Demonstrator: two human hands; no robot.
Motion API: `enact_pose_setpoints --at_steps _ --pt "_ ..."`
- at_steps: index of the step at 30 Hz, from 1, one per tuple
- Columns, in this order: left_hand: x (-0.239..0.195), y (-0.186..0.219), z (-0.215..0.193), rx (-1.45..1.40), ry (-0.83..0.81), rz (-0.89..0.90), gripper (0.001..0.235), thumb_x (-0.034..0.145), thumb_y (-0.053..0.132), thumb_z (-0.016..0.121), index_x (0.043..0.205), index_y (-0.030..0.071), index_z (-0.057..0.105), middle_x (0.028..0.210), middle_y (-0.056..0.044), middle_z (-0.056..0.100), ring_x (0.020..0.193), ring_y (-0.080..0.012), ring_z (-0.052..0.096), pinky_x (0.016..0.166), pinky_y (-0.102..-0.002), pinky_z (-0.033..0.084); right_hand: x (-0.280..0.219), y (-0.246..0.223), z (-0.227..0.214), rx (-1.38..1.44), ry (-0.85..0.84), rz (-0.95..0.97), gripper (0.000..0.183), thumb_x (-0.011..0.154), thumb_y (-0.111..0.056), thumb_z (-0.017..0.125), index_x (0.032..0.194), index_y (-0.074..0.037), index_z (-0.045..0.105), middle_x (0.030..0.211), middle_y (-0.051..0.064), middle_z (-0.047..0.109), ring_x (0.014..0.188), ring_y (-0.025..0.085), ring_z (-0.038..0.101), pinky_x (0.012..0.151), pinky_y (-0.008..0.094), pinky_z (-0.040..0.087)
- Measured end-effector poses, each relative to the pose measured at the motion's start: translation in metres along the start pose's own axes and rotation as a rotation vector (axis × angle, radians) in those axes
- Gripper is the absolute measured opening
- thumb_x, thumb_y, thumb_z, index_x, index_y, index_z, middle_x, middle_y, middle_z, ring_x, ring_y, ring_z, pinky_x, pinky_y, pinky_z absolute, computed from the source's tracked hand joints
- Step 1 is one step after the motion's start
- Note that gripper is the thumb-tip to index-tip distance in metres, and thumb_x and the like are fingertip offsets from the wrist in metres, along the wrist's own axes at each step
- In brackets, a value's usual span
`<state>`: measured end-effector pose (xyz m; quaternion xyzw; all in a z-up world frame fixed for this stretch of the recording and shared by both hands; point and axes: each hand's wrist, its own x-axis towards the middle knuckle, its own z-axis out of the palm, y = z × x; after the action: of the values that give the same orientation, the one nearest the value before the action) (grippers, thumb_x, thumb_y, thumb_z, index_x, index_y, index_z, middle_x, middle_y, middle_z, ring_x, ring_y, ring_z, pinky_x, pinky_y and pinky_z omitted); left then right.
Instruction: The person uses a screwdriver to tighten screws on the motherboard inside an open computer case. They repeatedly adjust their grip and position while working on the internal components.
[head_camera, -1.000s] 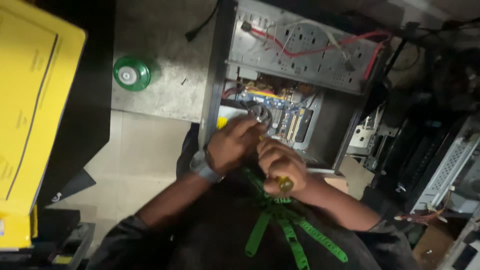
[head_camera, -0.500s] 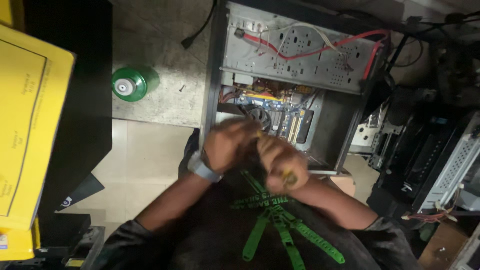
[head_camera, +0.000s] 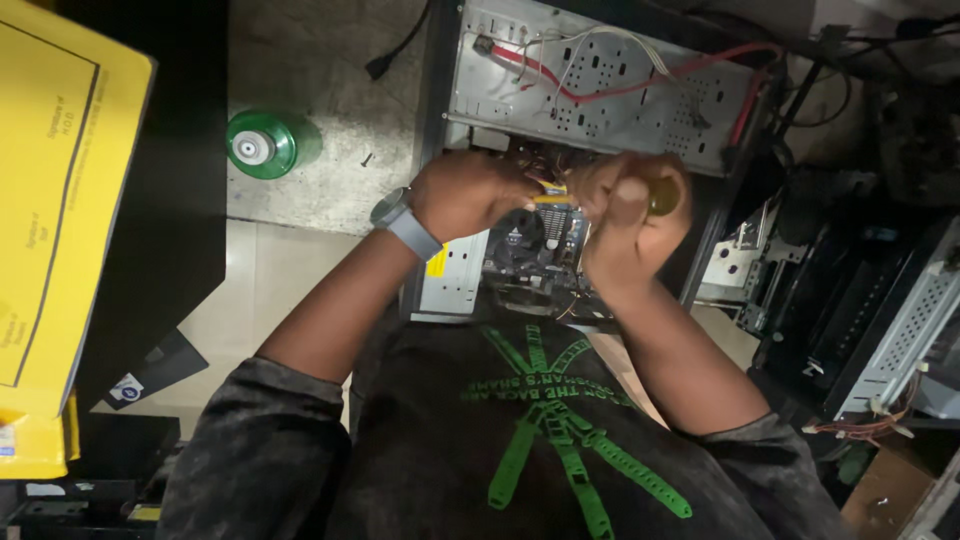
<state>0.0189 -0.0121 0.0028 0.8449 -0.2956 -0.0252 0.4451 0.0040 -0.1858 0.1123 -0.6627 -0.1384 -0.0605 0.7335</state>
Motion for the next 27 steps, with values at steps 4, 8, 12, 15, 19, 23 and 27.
enact_pose_setpoints --at_steps 4,8,12,15,19,23,27 --pt "-0.003 0.001 0.001 0.000 -0.051 -0.056 0.017 0.091 0.033 0.072 0.106 0.030 0.080 0.098 -0.002 0.077 0.080 -0.0290 0.073 0.068 -0.045 0.057 -0.006 -0.001 0.001 -0.041 -0.020 -0.032 0.035 0.114 -0.030 0.057 0.100 -0.003 0.042 0.074 0.010 0.049 0.063 0.017 0.048 0.062 0.035 0.048" --pt "-0.003 0.000 -0.002 -0.050 -0.024 -0.016 0.017 0.091 0.032 0.074 0.106 0.028 0.079 0.102 -0.002 0.077 0.081 -0.0294 0.073 0.069 -0.043 0.057 -0.005 -0.003 0.004 -0.077 -0.085 -0.059 0.035 0.116 -0.031 0.056 0.100 -0.003 0.042 0.081 0.010 0.050 0.065 0.018 0.049 0.064 0.036 0.048" --pt "-0.004 0.001 -0.003 -0.054 -0.016 -0.024 0.017 0.089 0.029 0.074 0.106 0.028 0.079 0.100 -0.002 0.077 0.081 -0.0292 0.073 0.070 -0.043 0.057 -0.006 -0.005 0.008 -0.048 -0.060 -0.067 0.037 0.113 -0.033 0.057 0.099 -0.002 0.042 0.079 0.011 0.050 0.063 0.018 0.049 0.061 0.035 0.047" --pt "-0.004 0.001 -0.006 -0.077 -0.039 -0.016 0.019 0.089 0.025 0.073 0.106 0.026 0.079 0.101 -0.003 0.076 0.081 -0.0296 0.072 0.070 -0.043 0.057 -0.005 -0.007 0.007 -0.033 -0.054 -0.061 0.039 0.112 -0.035 0.058 0.098 -0.003 0.040 0.076 0.010 0.048 0.061 0.017 0.047 0.059 0.034 0.046" --pt "-0.002 0.004 -0.010 -0.109 -0.058 -0.013 0.015 0.090 0.024 0.072 0.103 0.026 0.079 0.101 -0.002 0.077 0.083 -0.0285 0.073 0.071 -0.042 0.057 -0.003 -0.010 0.006 -0.025 -0.065 -0.039 0.041 0.114 -0.037 0.057 0.098 -0.004 0.039 0.072 0.010 0.046 0.060 0.017 0.046 0.060 0.034 0.045" --pt "-0.002 0.007 -0.012 -0.107 -0.081 -0.035 0.014 0.090 0.026 0.072 0.102 0.026 0.079 0.101 -0.002 0.077 0.083 -0.0284 0.073 0.070 -0.042 0.057 -0.001 -0.011 0.007 -0.031 -0.073 -0.042 0.041 0.114 -0.037 0.056 0.098 -0.003 0.039 0.071 0.010 0.046 0.060 0.017 0.046 0.060 0.035 0.045" --pt "0.000 0.008 -0.012 -0.095 -0.082 -0.038 0.012 0.089 0.028 0.074 0.099 0.025 0.079 0.101 -0.002 0.077 0.082 -0.0288 0.072 0.070 -0.042 0.057 0.000 -0.011 0.008 -0.044 -0.071 -0.053 0.041 0.113 -0.037 0.056 0.096 -0.004 0.039 0.074 0.009 0.045 0.058 0.017 0.046 0.058 0.034 0.045"
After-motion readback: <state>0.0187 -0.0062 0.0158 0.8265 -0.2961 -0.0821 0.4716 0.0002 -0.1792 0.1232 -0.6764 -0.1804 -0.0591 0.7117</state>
